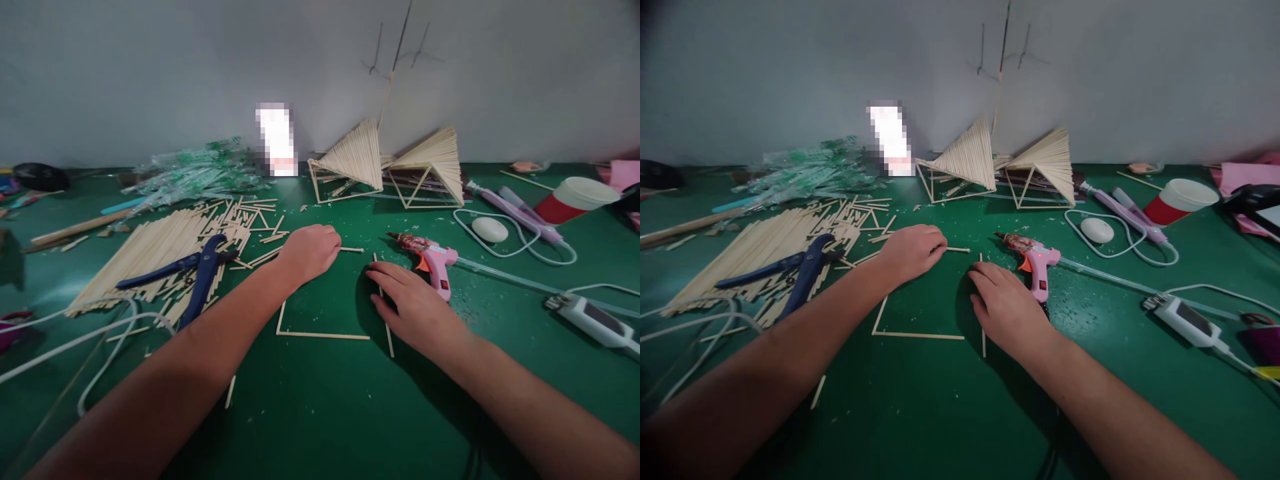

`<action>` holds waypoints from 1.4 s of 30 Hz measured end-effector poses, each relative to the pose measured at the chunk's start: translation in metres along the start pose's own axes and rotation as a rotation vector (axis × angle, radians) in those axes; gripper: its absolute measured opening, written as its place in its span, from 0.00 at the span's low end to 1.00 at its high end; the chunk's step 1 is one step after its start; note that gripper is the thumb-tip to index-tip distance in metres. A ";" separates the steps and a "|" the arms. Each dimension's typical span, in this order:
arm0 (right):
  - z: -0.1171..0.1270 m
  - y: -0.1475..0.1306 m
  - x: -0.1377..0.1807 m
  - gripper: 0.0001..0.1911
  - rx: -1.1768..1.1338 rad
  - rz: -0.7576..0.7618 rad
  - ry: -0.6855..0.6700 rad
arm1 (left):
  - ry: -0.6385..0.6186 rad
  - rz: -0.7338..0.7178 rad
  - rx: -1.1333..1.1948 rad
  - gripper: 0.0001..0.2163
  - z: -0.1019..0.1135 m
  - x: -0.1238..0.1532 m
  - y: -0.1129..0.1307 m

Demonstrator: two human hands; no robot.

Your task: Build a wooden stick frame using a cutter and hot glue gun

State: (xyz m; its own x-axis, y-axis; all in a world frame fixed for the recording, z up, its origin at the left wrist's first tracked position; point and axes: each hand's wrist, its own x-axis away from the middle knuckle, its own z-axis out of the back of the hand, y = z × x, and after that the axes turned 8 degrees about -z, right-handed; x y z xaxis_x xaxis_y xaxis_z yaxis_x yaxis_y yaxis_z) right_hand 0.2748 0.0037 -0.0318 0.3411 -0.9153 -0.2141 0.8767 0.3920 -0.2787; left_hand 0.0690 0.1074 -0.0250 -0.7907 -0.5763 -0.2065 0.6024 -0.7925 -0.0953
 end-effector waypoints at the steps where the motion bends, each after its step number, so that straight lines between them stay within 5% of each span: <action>1: -0.001 0.001 -0.001 0.17 -0.018 0.010 -0.003 | 0.001 -0.002 0.002 0.12 0.000 0.000 0.000; 5: 0.001 0.003 -0.005 0.16 -0.044 0.027 0.003 | 0.004 -0.005 0.008 0.12 -0.001 -0.001 -0.001; 8: 0.009 0.000 -0.005 0.10 0.106 -0.157 0.014 | 0.001 -0.002 0.011 0.11 -0.001 -0.001 -0.001; 11: 0.017 -0.008 -0.006 0.14 0.278 -0.378 -0.085 | -0.007 0.000 0.012 0.11 -0.001 0.000 0.000; 17: 0.022 -0.019 -0.020 0.09 0.339 -0.491 -0.260 | -0.005 0.002 0.007 0.12 0.000 0.000 0.000; 42: 0.011 -0.032 -0.034 0.13 0.216 -0.550 -0.234 | -0.029 0.055 -0.010 0.12 0.002 -0.002 0.003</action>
State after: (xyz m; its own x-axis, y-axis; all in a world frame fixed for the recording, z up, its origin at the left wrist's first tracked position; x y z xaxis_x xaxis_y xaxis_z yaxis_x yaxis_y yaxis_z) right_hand 0.2393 0.0210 -0.0056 -0.1346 -0.9831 0.1240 0.9852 -0.1462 -0.0895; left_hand 0.0721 0.1055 -0.0230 -0.7590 -0.6245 -0.1839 0.6461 -0.7574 -0.0946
